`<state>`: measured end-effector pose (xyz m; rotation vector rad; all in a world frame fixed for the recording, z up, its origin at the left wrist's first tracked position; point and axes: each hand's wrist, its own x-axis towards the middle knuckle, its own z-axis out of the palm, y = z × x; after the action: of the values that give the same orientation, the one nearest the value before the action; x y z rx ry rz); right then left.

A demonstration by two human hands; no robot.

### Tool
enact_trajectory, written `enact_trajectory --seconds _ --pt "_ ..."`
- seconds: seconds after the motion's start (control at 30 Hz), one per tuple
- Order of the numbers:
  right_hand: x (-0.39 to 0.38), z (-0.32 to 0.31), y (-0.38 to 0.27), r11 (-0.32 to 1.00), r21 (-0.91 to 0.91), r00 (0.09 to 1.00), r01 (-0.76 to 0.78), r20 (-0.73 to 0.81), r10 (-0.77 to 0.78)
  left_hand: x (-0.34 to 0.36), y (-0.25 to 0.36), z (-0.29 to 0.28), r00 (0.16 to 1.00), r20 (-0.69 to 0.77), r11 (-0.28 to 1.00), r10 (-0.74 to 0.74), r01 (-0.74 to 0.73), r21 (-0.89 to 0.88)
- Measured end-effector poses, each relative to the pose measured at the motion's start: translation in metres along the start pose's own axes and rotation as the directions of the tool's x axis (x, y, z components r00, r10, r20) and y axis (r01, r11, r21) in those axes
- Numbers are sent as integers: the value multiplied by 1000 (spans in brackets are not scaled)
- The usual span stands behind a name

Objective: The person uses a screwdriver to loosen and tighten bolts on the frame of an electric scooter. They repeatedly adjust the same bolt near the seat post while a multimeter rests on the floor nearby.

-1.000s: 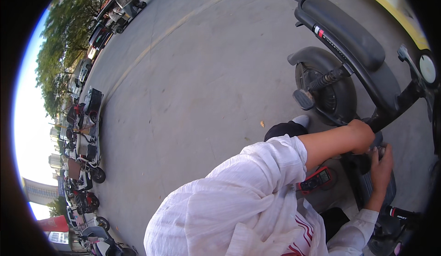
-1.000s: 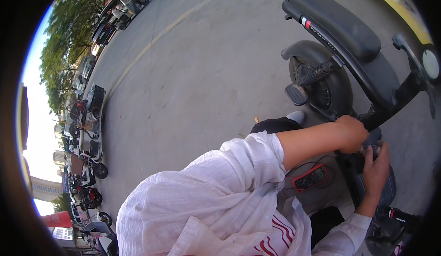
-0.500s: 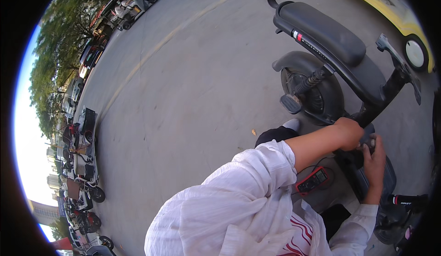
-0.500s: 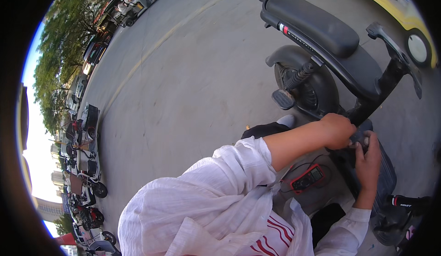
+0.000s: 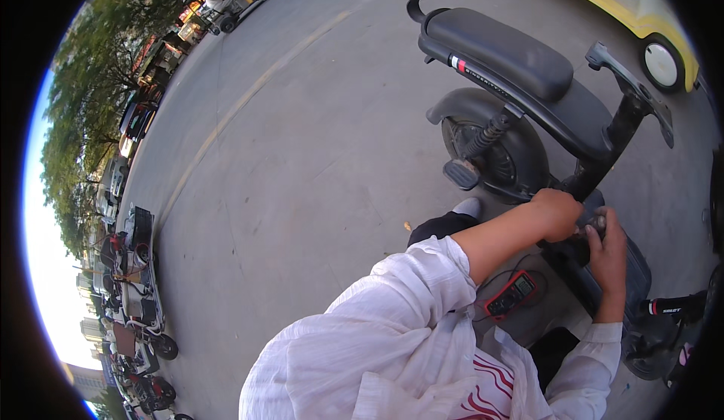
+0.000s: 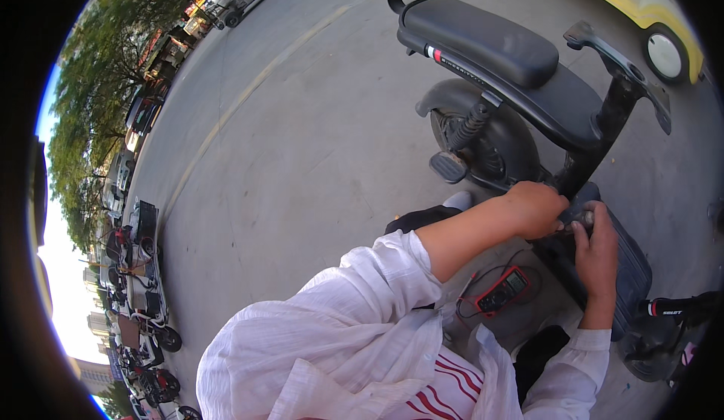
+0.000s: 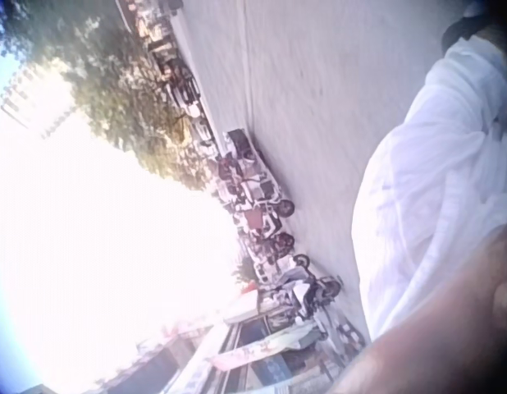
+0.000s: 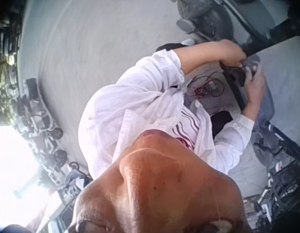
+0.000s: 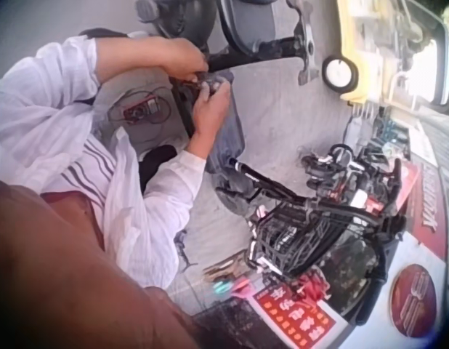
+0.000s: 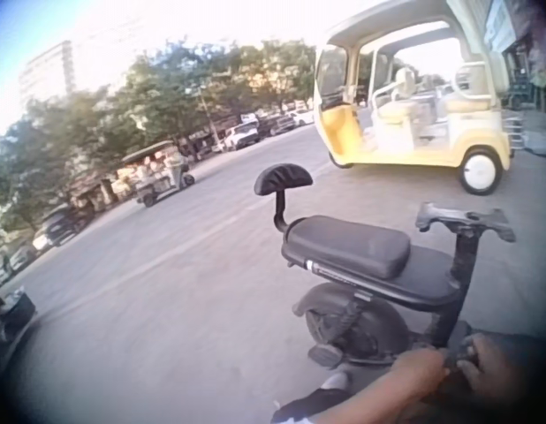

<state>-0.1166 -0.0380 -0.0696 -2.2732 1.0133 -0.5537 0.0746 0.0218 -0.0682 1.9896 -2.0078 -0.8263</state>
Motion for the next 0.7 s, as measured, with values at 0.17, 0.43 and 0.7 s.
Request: enact_trajectory --seconds 0.17,0.43,0.7 --pt "5 6 14 985 -152 995 -83 -60 75 2 -1 5 1000 -13 999 24 -23 31" --pt "-2 6 3 998 41 998 50 25 -51 -1 -4 5 999 -23 999 27 -27 22" --pt "6 17 -4 992 -73 990 -100 -104 92 -4 -3 0 999 -8 998 37 -37 55"
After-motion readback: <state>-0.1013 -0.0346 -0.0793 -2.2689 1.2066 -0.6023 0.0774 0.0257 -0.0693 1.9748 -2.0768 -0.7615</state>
